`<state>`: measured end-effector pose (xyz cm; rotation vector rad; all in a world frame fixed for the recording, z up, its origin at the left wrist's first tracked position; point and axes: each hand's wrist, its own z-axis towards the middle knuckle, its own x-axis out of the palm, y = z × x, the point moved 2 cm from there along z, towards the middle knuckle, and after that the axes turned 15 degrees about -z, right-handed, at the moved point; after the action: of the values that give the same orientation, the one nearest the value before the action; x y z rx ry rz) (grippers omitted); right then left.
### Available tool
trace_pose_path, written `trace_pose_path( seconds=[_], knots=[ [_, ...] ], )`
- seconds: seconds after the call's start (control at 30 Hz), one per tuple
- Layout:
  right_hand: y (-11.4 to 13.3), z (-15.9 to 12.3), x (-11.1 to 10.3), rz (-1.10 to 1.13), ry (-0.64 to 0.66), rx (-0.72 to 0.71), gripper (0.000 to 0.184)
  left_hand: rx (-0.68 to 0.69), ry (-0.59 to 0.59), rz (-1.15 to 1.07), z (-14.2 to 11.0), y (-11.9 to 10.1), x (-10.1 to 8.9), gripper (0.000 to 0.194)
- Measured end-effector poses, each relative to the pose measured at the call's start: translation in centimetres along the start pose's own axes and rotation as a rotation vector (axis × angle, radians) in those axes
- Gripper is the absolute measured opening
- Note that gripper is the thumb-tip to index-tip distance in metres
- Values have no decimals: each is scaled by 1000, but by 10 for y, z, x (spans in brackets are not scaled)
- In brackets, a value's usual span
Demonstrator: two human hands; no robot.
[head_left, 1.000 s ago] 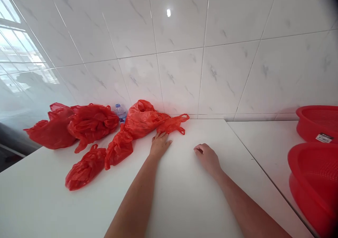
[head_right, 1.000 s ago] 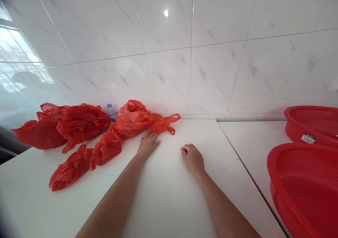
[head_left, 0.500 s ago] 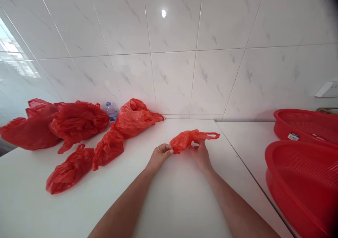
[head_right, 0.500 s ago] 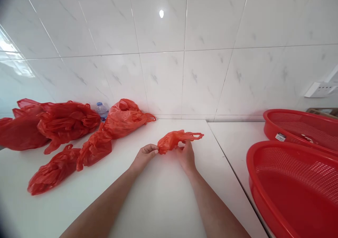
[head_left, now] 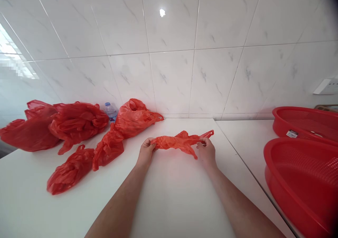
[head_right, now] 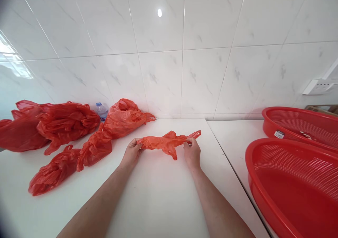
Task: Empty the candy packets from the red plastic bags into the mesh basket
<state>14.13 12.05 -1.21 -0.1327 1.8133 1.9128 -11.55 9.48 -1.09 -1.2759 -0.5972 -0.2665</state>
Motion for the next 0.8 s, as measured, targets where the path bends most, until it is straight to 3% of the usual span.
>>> trace_pose_path(
  seconds=[0.17, 0.37, 0.5, 0.57, 0.63, 0.73, 0.8],
  knots=[
    [2, -3, -1, 134, -81, 98, 55, -1, -19, 9, 0, 2, -1, 23],
    [7, -13, 5, 239, -33, 80, 65, 12, -50, 82, 2, 8, -4, 22],
    [8, -12, 9, 221, 93, 40, 54, -14, -2, 226, -2, 13, -2, 13],
    [8, -10, 11, 206, 164, 3, 44, -16, 86, 353, -7, 16, 4, 13],
    [9, -10, 12, 238, 229, -57, 42, 38, 259, 573, -15, 18, 14, 21],
    [13, -17, 12, 297, 303, -138, 63, 208, 588, 914, -29, 21, 34, 32],
    [17, -23, 12, 279, 327, -207, 77, 325, 695, 1049, -36, 19, 44, 38]
  ],
)
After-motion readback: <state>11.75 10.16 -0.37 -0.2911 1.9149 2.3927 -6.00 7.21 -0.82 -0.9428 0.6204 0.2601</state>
